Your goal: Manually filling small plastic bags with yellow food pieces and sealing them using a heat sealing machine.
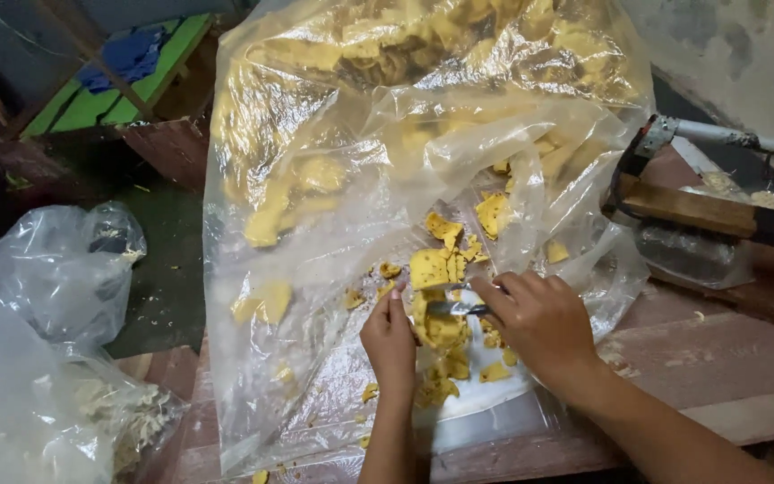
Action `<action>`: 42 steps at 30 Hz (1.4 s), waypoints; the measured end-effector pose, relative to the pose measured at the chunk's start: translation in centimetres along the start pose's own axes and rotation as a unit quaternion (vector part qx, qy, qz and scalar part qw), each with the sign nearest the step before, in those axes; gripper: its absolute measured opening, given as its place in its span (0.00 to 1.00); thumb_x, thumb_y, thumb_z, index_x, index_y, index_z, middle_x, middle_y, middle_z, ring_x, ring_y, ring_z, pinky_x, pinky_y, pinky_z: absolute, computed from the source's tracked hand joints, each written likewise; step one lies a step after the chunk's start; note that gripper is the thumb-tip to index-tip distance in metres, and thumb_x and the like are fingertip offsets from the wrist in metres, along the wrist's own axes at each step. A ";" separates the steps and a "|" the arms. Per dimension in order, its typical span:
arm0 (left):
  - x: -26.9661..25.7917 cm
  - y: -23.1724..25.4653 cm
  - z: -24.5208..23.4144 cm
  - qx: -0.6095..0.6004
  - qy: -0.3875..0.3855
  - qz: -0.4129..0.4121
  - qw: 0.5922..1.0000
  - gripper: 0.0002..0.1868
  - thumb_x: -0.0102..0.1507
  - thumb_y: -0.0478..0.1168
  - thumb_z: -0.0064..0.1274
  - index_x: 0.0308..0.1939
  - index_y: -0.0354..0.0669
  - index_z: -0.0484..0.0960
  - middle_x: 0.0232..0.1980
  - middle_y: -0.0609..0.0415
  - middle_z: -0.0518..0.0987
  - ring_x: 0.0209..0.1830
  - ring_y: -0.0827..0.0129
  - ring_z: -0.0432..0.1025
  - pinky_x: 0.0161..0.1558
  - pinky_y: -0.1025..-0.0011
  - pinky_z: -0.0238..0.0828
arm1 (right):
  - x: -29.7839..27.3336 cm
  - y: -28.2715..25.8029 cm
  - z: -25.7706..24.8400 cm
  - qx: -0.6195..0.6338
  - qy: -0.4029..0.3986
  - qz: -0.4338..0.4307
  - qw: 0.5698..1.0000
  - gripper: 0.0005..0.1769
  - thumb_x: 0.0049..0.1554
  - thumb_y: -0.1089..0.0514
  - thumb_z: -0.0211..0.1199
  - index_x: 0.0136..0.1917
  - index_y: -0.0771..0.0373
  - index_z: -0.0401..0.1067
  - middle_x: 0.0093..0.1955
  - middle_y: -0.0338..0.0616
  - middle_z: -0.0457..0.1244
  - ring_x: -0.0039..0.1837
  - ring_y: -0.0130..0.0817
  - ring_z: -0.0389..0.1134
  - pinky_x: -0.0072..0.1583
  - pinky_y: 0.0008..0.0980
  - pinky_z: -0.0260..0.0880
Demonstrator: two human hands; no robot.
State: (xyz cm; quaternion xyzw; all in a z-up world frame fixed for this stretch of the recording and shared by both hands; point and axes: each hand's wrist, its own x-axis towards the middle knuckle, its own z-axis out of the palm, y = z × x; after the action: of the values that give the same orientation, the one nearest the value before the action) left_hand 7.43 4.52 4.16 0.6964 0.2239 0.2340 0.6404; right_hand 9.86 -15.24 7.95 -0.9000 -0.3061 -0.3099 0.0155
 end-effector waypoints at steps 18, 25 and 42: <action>0.7 -1.1 -1.6 -0.126 0.005 -0.020 0.992 0.16 0.70 0.41 0.46 0.53 0.39 0.87 0.11 0.54 0.63 0.09 0.72 0.60 0.16 0.77 0.55 | -0.3 1.2 -0.5 0.111 -0.013 0.030 0.993 0.47 0.39 0.44 0.76 0.71 0.47 0.67 0.53 0.39 0.66 0.54 0.42 0.70 0.51 0.43 0.70; -1.2 -3.1 0.1 0.120 0.043 0.180 0.975 0.17 0.68 0.45 0.47 0.56 0.48 0.86 0.18 0.59 0.82 0.09 0.81 0.56 0.12 0.77 0.48 | 0.5 0.0 0.4 0.047 -0.006 0.095 0.994 0.43 0.46 0.42 0.70 0.73 0.50 0.65 0.51 0.35 0.63 0.48 0.34 0.67 0.50 0.36 0.65; 0.3 -2.8 -1.4 -0.092 0.009 -0.031 0.995 0.19 0.69 0.41 0.44 0.60 0.48 0.86 0.16 0.62 0.67 0.14 0.80 0.57 0.18 0.78 0.51 | 0.1 -1.2 -1.1 0.195 -0.296 0.253 0.900 0.50 0.49 0.35 0.70 0.80 0.27 0.52 0.61 0.29 0.66 0.42 0.28 0.72 0.46 0.33 0.79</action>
State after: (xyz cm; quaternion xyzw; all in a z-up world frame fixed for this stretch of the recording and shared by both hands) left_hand 6.79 6.09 1.49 0.6248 0.2286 0.2398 0.7070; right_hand 8.64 -14.45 8.70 -0.9764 -0.1123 0.0504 0.1772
